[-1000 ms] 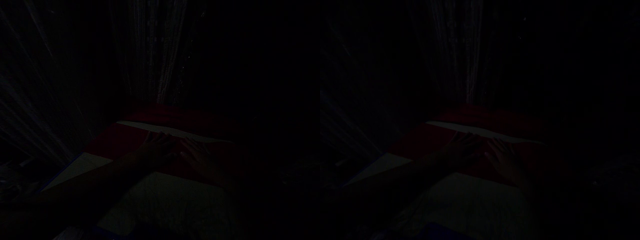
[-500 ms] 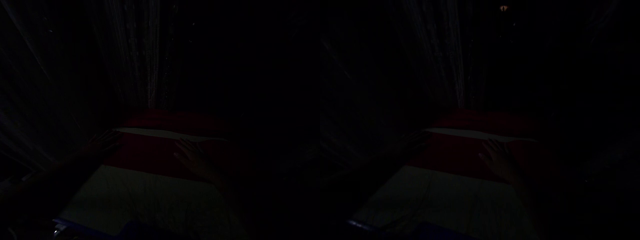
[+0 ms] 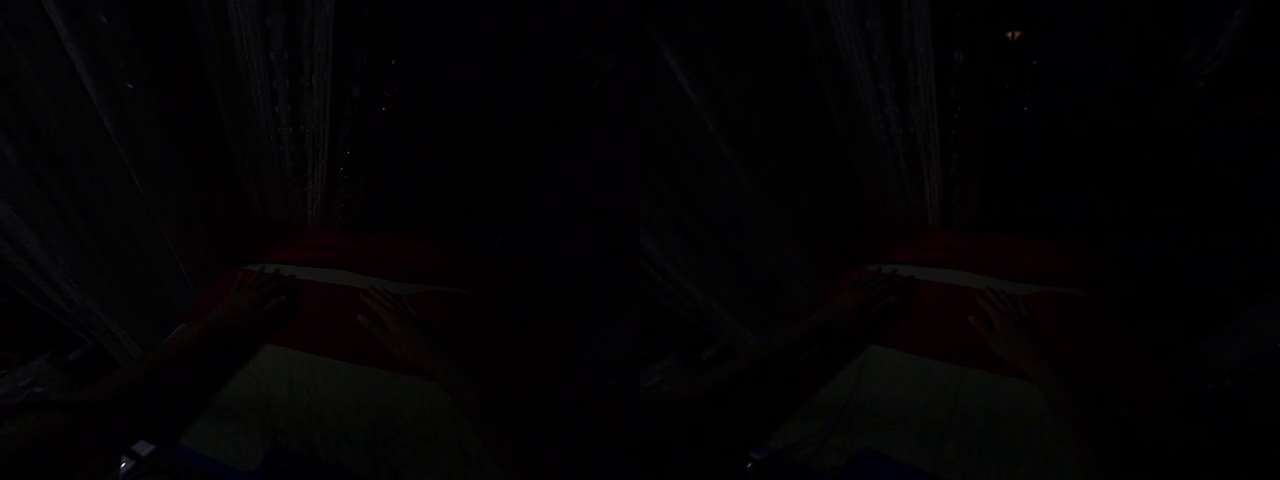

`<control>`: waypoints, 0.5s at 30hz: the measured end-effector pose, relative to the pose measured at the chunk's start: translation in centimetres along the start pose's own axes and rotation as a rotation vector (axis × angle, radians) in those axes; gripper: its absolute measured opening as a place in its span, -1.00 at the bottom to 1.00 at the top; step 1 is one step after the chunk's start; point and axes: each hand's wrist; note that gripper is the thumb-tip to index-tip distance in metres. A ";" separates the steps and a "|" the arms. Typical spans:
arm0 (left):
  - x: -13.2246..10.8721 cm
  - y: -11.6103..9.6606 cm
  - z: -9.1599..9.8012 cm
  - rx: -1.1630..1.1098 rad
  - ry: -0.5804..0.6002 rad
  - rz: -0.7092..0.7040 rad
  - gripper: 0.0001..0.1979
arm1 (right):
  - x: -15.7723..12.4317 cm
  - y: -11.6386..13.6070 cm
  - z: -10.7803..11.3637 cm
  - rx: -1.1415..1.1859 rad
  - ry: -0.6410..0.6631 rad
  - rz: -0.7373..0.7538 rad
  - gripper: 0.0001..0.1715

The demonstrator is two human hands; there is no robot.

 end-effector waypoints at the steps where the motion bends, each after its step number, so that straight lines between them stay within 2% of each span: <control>1: 0.4 -1.6 -0.3 -0.027 0.067 -0.011 -0.40 | 0.1 -0.3 -0.2 0.003 -0.007 0.007 -0.24; 4: 1.9 -5.8 -0.9 -0.110 0.122 -0.064 -0.35 | 0.4 -1.0 -0.8 0.013 -0.044 0.037 -0.22; 6: 2.5 -6.8 -1.1 -0.140 0.165 -0.101 -0.30 | 0.4 -1.1 -0.9 0.024 -0.055 0.050 -0.21; 7: 2.5 -6.7 -1.1 -0.146 0.179 -0.101 -0.29 | 0.3 -1.0 -0.8 0.028 -0.053 0.050 -0.21; 10: 1.2 -3.7 -1.2 -0.136 0.168 -0.054 -0.30 | 0.1 -0.6 -0.2 0.032 -0.023 0.037 -0.21; 15: -1.3 4.5 -0.9 -0.019 0.070 0.002 -0.48 | -0.2 0.1 0.6 0.013 0.032 -0.001 -0.23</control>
Point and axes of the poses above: each hand's wrist, its own x-axis towards the middle knuckle, its own z-axis out of the back of the hand, y = z × x, and after that the axes turned 10 degrees about y, right-handed
